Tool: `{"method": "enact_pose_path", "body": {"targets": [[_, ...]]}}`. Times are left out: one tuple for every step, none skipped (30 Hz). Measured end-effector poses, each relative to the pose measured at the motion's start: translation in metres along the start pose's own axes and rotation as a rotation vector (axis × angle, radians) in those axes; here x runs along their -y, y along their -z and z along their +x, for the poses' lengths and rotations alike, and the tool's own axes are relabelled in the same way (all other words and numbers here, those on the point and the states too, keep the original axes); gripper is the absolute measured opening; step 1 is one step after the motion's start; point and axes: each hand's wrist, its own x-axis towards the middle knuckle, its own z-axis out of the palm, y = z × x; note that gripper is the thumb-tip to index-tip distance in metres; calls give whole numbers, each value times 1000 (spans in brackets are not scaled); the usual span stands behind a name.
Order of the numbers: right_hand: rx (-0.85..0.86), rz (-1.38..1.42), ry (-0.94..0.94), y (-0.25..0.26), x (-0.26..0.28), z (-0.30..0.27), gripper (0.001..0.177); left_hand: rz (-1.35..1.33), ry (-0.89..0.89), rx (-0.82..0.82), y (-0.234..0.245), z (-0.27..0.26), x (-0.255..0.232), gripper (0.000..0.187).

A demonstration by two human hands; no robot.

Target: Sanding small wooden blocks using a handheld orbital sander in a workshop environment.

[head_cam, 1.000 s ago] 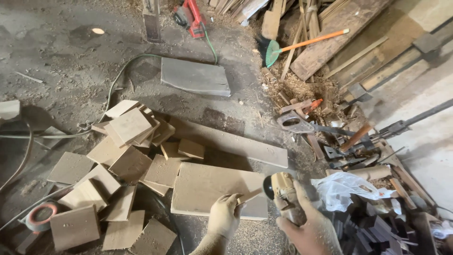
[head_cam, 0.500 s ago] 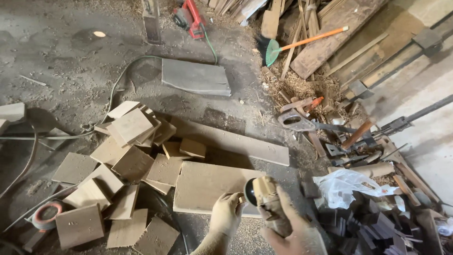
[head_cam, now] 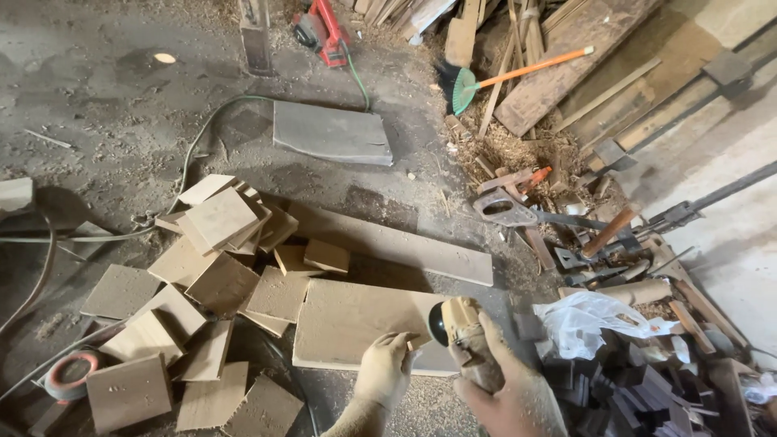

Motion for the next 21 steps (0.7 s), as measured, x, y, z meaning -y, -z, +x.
{"method": "enact_pose_path", "body": {"targets": [[-3,-2,2,7,5,1,99,-2,-3,-2,5,-1,-5,24],[43,-36,-184,14,10,2,101,-11,49,29,11,-1,-11,24],[85,-69,-370,22,15,2,102,-20,101,59,16,-2,-17,24],[74,-69,-368,31,22,2,102,-21,91,56,18,-2,-20,24],[115,-76,-432,40,29,1,104,-48,92,44,21,-3,-23,21],[162,-80,-497,47,36,-2,106,-73,100,34,22,-7,-24,17],[157,-79,-494,49,29,-6,106,-71,95,31,25,-6,-28,17],[121,-21,-442,50,23,-11,108,-100,161,56,28,-6,-31,8],[84,38,-390,51,17,-15,110,-129,228,81,31,-6,-34,13],[83,43,-396,48,6,-23,110,-124,227,87,33,-8,-36,13],[-17,109,-331,46,-5,-32,105,-216,267,103,34,-9,-38,10],[-122,174,-257,45,-15,-36,101,-310,303,111,38,-5,-41,18],[-129,177,-254,36,-32,-36,101,-307,296,109,42,-1,-43,18],[-206,302,-246,26,-50,-41,100,-394,333,173,44,-1,-43,29],[-283,426,-237,15,-68,-45,99,-482,370,238,45,-1,-43,43],[-282,428,-241,17,-69,-47,99,-480,372,241,43,-1,-40,43],[-238,387,-274,19,-70,-49,102,-417,346,217,41,-1,-36,46],[-194,347,-303,20,-72,-50,106,-355,318,189,38,-1,-32,49],[-193,349,-303,17,-77,-51,106,-353,319,189,34,-2,-29,49],[-189,350,-272,13,-82,-51,106,-240,261,43,30,-3,-25,61],[-185,351,-240,10,-87,-50,106,-127,201,-102,26,-3,-21,75]]}}
